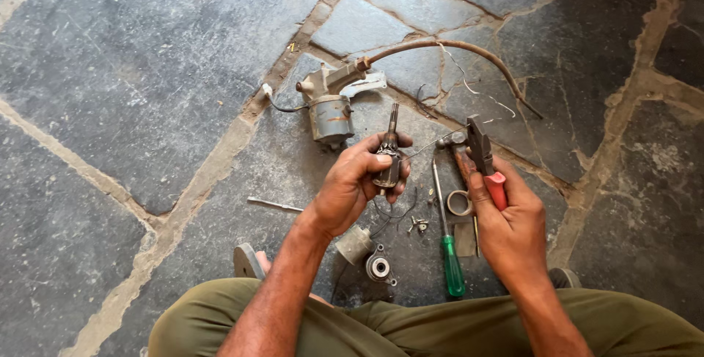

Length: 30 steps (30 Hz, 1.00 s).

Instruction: The person sits on a stone floor and uses pliers, a screwdriver, and a hammer to disassemble and reassemble a small cylindrical mechanical component. They remove a metal ring, adjust internal parts, and tap the assembly with a hammer to seat components.

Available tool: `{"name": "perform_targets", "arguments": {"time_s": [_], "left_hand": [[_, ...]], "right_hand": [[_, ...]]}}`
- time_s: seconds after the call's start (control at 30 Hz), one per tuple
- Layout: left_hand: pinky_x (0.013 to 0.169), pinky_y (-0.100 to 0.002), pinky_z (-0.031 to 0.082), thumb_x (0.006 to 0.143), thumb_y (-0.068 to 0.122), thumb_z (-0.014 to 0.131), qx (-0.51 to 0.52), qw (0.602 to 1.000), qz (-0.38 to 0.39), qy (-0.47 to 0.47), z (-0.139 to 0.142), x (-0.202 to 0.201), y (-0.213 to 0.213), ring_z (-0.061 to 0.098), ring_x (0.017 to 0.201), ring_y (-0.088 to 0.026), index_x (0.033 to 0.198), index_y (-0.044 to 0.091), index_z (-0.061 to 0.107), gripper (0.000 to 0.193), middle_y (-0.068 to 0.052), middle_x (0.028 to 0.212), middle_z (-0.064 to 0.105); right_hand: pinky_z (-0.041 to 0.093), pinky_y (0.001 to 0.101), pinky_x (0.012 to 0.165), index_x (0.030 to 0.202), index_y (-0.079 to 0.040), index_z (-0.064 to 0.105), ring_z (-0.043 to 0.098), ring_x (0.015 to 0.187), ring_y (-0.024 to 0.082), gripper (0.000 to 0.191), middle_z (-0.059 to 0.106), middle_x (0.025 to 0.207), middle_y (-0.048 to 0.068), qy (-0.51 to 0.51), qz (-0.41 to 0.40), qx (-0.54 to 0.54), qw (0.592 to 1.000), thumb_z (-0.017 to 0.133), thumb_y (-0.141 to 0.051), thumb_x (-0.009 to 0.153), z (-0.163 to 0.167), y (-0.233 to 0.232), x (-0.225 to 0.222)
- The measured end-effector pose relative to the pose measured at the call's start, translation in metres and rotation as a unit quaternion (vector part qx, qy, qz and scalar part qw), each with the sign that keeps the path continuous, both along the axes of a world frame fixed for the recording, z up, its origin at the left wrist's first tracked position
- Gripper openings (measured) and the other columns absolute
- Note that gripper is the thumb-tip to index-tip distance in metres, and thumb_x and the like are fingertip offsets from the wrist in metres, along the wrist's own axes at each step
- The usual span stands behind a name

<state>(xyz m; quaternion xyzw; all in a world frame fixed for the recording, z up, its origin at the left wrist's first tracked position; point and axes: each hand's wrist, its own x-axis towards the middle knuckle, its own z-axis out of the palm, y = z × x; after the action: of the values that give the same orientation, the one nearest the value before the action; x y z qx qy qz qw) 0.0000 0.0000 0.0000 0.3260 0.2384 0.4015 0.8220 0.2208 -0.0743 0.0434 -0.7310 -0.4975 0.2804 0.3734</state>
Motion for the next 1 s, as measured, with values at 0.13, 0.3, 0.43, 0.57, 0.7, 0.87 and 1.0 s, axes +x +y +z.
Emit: {"name": "perform_targets", "arguments": {"time_s": [0.13,0.3,0.43,0.57,0.7,0.87,1.0], "left_hand": [[0.065,-0.032,0.051,0.097,0.019,0.049,0.063,0.995,-0.029,0.074,0.007,0.000,0.000,0.057,0.074,-0.016,0.135,-0.004,0.054,0.046,-0.008,0.092,0.063],[0.062,-0.031,0.053,0.096,0.020,0.046,0.124,0.978,-0.035,0.163,0.003,0.013,-0.008,0.055,0.071,-0.014,0.136,-0.002,0.057,0.047,-0.007,0.088,0.061],[0.072,-0.032,0.063,0.097,0.017,0.055,0.145,0.960,0.035,0.235,-0.004,0.017,-0.005,0.064,0.081,-0.015,0.132,0.000,0.054,0.040,-0.008,0.097,0.062],[0.080,-0.032,0.066,0.093,0.014,0.066,0.143,0.952,0.089,0.254,-0.008,0.019,-0.007,0.068,0.095,-0.015,0.135,0.003,0.055,0.044,-0.008,0.110,0.066],[0.081,-0.033,0.067,0.092,0.022,0.072,0.108,0.938,0.110,0.311,-0.009,0.020,-0.003,0.073,0.095,-0.020,0.142,0.006,0.054,0.055,-0.010,0.116,0.070],[0.090,-0.034,0.066,0.096,0.022,0.070,0.129,0.967,0.128,0.176,-0.010,0.016,-0.001,0.069,0.113,-0.020,0.145,0.003,0.049,0.058,-0.013,0.127,0.068],[0.098,-0.039,0.061,0.101,0.021,0.065,0.103,0.988,0.077,0.084,-0.007,0.015,-0.005,0.066,0.120,-0.023,0.150,0.002,0.047,0.055,-0.013,0.131,0.065]], "right_hand": [[0.048,0.0267,0.065,0.134,-0.013,0.069,0.058,0.077,0.007,0.031,0.067,0.085,-0.001,-0.015,0.019,0.058,0.998,0.065,-0.021,0.104,0.005,0.003,0.008],[0.044,0.0257,0.055,0.131,-0.011,0.069,0.055,0.067,0.006,0.029,0.059,0.073,-0.003,0.009,0.014,0.033,0.999,0.063,-0.020,0.104,0.010,0.010,0.021],[0.044,0.0249,0.056,0.128,-0.007,0.066,0.054,0.067,0.005,0.028,0.060,0.078,-0.002,0.054,0.032,0.034,0.997,0.063,-0.019,0.102,-0.003,0.008,0.018],[0.046,0.0266,0.057,0.131,-0.008,0.062,0.056,0.067,0.007,0.032,0.064,0.082,-0.001,0.085,0.059,-0.031,0.994,0.060,-0.021,0.101,-0.010,0.013,0.022],[0.051,0.0339,0.068,0.134,-0.011,0.062,0.063,0.076,0.015,0.037,0.072,0.088,0.005,0.001,0.103,-0.166,0.981,0.060,-0.026,0.100,-0.016,0.011,0.016],[0.054,0.0372,0.082,0.138,-0.009,0.058,0.072,0.094,0.021,0.045,0.075,0.102,0.012,-0.027,0.148,-0.076,0.986,0.064,-0.026,0.097,-0.017,0.004,-0.004],[0.054,0.0386,0.081,0.137,-0.008,0.060,0.072,0.095,0.024,0.043,0.073,0.107,0.015,-0.045,0.145,-0.019,0.988,0.064,-0.023,0.096,-0.009,0.001,-0.014]]}}
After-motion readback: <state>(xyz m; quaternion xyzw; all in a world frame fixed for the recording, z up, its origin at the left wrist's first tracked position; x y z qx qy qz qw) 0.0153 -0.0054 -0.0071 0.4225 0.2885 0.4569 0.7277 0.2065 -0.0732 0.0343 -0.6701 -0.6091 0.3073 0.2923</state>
